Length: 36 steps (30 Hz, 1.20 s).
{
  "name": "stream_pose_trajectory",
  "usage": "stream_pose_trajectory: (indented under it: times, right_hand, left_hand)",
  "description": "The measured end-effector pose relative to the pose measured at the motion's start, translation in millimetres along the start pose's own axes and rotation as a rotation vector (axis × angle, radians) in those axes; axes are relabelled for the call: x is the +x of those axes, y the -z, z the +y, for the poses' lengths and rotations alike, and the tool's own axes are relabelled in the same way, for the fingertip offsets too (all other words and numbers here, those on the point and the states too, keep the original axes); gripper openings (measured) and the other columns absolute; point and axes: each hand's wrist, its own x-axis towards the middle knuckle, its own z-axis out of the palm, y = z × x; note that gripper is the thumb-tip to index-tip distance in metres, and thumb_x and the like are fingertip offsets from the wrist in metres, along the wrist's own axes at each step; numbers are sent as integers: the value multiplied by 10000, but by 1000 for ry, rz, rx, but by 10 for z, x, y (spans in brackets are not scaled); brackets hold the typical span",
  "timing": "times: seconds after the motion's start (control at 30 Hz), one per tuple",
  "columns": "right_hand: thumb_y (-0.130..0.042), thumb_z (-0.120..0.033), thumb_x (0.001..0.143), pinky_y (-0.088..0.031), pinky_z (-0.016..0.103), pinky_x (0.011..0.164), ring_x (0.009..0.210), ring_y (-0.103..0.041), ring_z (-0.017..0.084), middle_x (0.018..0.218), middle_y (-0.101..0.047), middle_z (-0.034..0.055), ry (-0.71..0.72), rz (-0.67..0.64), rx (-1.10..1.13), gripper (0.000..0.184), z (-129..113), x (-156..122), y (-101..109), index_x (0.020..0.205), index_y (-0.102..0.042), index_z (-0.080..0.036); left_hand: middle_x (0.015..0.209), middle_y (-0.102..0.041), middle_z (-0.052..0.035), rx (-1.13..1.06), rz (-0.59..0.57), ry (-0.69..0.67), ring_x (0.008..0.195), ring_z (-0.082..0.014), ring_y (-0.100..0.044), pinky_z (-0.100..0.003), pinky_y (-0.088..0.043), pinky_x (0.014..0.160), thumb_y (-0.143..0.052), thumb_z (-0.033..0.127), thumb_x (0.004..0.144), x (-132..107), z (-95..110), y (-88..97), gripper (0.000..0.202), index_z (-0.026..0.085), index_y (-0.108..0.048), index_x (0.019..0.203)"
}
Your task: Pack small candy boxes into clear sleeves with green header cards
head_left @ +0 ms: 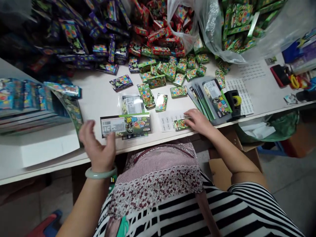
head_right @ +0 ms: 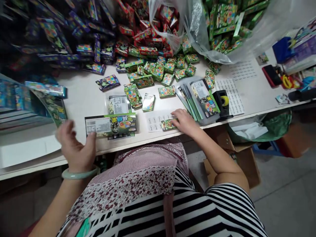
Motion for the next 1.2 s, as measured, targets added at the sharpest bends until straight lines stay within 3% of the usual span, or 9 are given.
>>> stream_pose_trajectory:
  times: [0.03,0.07,0.17,0.3,0.57,0.7,0.93,1.03,1.2]
  right_hand:
    - [-585,-288,907,-452,475,1007,1107,-587,296,1145,-657,171,-54,33,-34,282,11,-6,-24,1140,-641,-140]
    - [-569,-273,912,-459,469,987,1079,-593,298,1122,-660,176,-106,58,-61,274,25,-3,-44,1139,-633,-133]
    - [-587,-256,891,-458,456,966,1051,-596,300,1112,-662,171,-189,100,-76,306,65,29,-99,1172,-602,-135]
    - [-619,-256,855,-477,391,905,951,-616,244,990,-671,90,-246,178,93,352,78,54,-192,1194,-567,-174]
    - [-585,-245,805,-457,272,674,653,-542,124,773,-555,-39,-287,298,621,348,138,114,-346,1146,-520,-234]
    - [-651,-291,759,-453,254,657,664,-536,111,776,-548,-53,-251,288,791,436,187,169,-373,1167,-503,-253]
    - [-654,-322,786,-478,255,678,699,-580,124,761,-577,-44,-215,457,942,392,119,340,-276,1136,-485,-267]
    - [-657,-359,815,-495,268,664,671,-579,127,765,-609,-38,-164,453,956,423,2,355,-132,1203,-510,-280]
    - [-713,-391,802,-537,319,812,887,-654,169,1007,-718,39,-40,393,834,265,-250,323,86,1011,-690,-228]
  left_hand:
    - [1250,-575,-78,10,-26,-40,1205,-244,-524,-422,-399,1096,-707,319,850,9,152,-108,404,215,-585,1221]
    - [1112,-634,-59,-38,-185,-36,1044,-212,-606,-395,-481,987,-645,327,894,28,294,-248,256,216,-634,1124]
    - [1139,-629,-75,-108,-597,0,850,-176,-647,-342,-551,775,-634,357,866,100,571,-736,294,219,-641,1125]
    - [1084,-615,-81,8,-758,52,681,-134,-608,-315,-530,662,-628,304,819,155,606,-1160,345,203,-616,1149]
    - [517,-491,66,-202,-595,304,442,-109,-475,-225,-376,467,-647,227,756,173,571,-1333,186,194,-640,939]
    - [526,-512,67,-298,-486,297,431,-85,-439,-209,-345,444,-685,234,728,195,596,-1381,158,190,-670,879]
    - [549,-513,61,-481,-361,322,412,-46,-329,-195,-258,398,-762,238,701,395,653,-1376,218,199,-728,913]
    - [639,-593,24,-474,-320,267,483,-68,-427,-205,-347,447,-787,277,708,471,690,-1329,286,202,-746,981]
    - [791,-671,-16,-322,-247,77,652,-111,-551,-239,-466,598,-799,319,724,503,789,-1204,359,211,-749,1062]
